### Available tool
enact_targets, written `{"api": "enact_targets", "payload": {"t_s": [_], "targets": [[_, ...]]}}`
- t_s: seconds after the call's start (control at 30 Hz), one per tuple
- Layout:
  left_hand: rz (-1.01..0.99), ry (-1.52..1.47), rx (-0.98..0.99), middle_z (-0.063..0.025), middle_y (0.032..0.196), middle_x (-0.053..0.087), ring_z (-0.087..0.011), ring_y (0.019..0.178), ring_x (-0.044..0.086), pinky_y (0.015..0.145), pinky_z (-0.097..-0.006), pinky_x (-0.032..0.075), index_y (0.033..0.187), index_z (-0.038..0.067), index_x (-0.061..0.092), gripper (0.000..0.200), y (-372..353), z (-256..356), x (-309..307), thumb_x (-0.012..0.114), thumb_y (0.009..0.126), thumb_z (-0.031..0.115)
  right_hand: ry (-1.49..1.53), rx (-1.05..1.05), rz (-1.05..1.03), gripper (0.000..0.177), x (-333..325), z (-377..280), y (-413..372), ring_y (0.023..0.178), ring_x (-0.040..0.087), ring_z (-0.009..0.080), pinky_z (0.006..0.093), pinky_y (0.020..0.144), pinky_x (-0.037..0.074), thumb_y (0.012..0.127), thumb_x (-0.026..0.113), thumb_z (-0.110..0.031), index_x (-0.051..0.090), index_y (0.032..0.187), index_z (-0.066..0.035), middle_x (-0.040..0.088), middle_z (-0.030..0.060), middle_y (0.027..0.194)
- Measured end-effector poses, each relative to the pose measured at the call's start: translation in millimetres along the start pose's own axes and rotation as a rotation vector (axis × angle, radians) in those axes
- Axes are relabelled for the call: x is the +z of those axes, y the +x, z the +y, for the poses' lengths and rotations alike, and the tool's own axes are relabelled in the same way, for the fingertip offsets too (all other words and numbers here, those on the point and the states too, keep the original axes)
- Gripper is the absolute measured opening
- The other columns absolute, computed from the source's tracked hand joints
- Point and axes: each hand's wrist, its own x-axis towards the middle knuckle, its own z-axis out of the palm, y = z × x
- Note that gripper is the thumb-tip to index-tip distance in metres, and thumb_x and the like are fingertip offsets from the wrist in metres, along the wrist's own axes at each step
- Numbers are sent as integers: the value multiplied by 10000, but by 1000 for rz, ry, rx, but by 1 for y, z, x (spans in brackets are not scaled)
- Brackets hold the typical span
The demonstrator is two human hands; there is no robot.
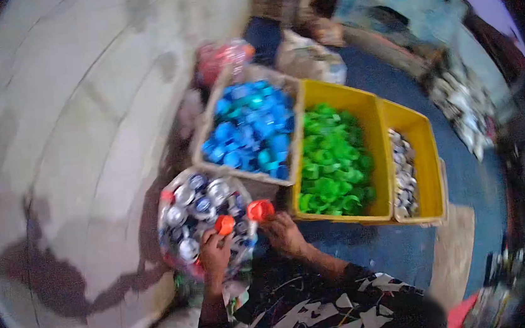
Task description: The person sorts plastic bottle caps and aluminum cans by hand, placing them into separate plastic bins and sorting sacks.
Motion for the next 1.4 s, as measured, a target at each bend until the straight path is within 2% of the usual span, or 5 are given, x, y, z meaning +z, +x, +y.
{"api": "enact_targets", "payload": {"t_s": [0.33,0.47,0.67,1.0,1.4], "targets": [[-198,-120,429,-119,771,613,-284,698,618,642,-383,494,741,29,558,271,5,126,131,804,702,134,-35,520,368,171,-111,39,-123,899,607,346,416,787,504,802,681,-59,611,958,-59,635,134,975],[-392,-278,179,-73,751,625,-210,697,637,637,-347,505,885,38,572,341,-29,188,210,823,701,177,-80,700,531,220,-164,55,-212,902,603,357,425,787,500,807,677,-62,583,1006,-64,628,147,970],[-646,-283,623,-108,790,634,-265,727,634,656,-364,507,849,37,635,237,-106,332,335,803,702,118,-197,1017,739,236,-267,71,-369,883,607,366,432,753,491,802,657,-40,567,1019,-56,627,156,926],[-890,-427,855,-116,843,648,-292,795,642,713,-363,517,861,53,689,128,-183,491,491,726,740,42,-504,1111,949,200,-412,117,-488,835,616,329,395,725,495,766,621,44,625,943,-50,643,132,893],[-767,-416,1128,-154,992,647,-346,970,599,837,-416,484,994,17,637,275,-121,671,734,707,730,56,-569,958,1025,258,-601,344,-465,890,653,278,348,742,530,782,640,43,620,1028,-33,657,136,990]]}}
